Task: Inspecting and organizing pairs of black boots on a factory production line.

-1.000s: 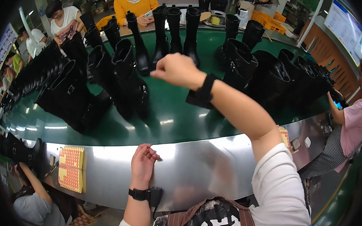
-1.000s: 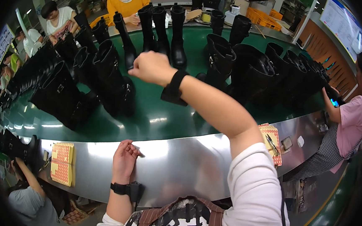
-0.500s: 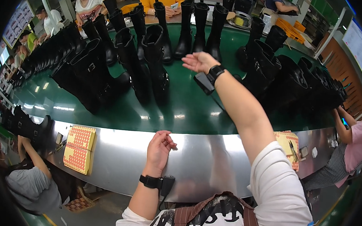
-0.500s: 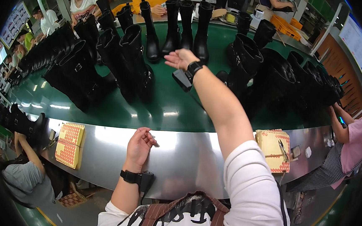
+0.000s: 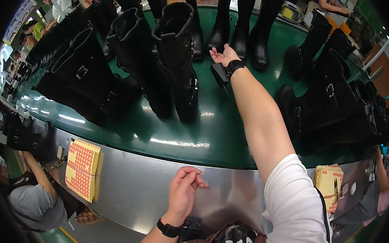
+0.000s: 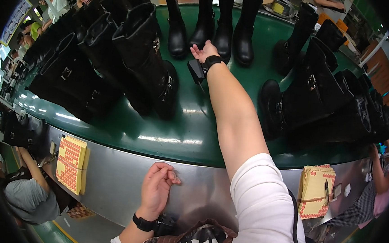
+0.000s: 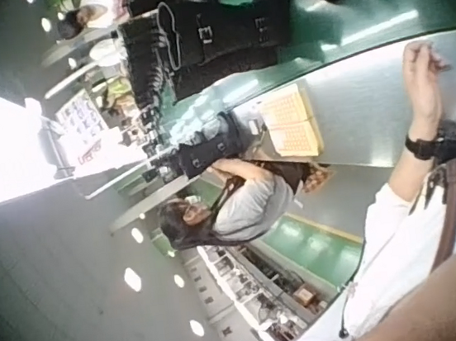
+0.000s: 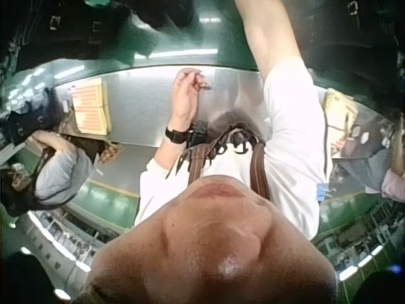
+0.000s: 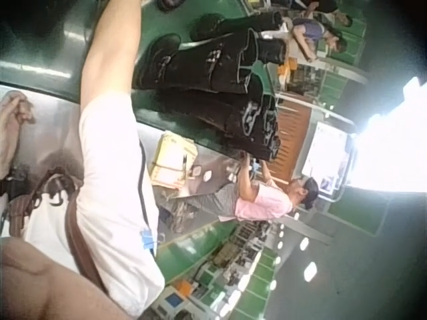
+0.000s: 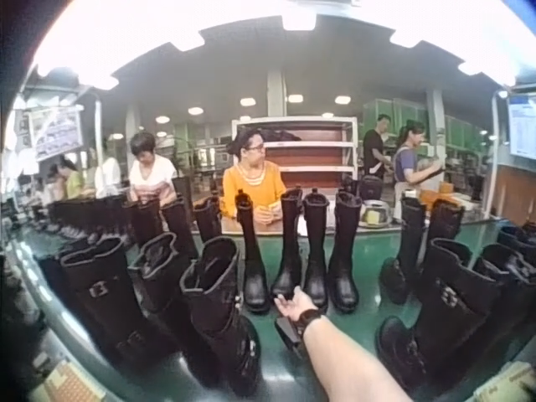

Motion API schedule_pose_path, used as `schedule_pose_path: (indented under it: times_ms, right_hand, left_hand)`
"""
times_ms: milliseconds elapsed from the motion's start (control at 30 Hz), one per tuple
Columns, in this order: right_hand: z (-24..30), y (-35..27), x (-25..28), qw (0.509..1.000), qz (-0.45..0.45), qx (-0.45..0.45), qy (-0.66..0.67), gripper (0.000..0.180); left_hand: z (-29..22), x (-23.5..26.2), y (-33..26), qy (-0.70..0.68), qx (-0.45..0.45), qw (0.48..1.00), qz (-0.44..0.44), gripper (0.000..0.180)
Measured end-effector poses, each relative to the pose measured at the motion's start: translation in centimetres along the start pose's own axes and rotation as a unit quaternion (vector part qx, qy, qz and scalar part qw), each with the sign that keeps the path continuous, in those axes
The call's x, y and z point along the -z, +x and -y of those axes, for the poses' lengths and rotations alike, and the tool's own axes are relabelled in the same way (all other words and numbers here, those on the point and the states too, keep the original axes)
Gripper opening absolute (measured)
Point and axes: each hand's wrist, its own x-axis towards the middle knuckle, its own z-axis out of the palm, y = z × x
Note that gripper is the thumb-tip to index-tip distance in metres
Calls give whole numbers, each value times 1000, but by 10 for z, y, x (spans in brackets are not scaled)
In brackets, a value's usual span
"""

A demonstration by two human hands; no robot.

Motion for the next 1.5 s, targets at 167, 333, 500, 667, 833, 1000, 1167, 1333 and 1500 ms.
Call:
schedule_pose_path:
  times_ms: [167, 333, 500, 667, 833, 1000, 1167, 1333, 1500]
  right_hand:
    - [-9, -18, -18, 993, -63, 44, -89, 40]
    - [-24, -31, -31, 976, -132, 115, -127, 43]
    - [-34, -26, -26, 976, -152, 156, -13, 36]
    - [-34, -19, -12, 985, -116, 123, 25, 29]
    - [-48, -28, 20, 989, -41, 125, -61, 36]
    - [-35, -88, 5, 696, -116, 392, -590, 12]
    - [67, -233, -94, 768, 159, 394, -479, 7]
    - [220, -368, -117, 478, 70, 586, -651, 39]
    - [323, -390, -29, 347, -218, 447, -795, 88]
  left_hand:
    - [-1, -2, -1, 9, 6, 1000, -5, 14]
    - [-3, -5, -1, 8, 3, 1000, -3, 14]
    - [0, -3, -2, 8, 3, 1000, -5, 14]
    - [1, 3, 0, -3, 0, 1000, 22, 15]
    - [1, 3, 2, -6, -9, 999, 48, 15]
    - [1, 0, 3, 3, -15, 999, 40, 13]
    - [1, 3, 2, -20, -19, 998, 60, 13]
    - [2, 4, 2, -26, -23, 997, 73, 14]
    - [0, 3, 4, -22, -14, 997, 74, 14]
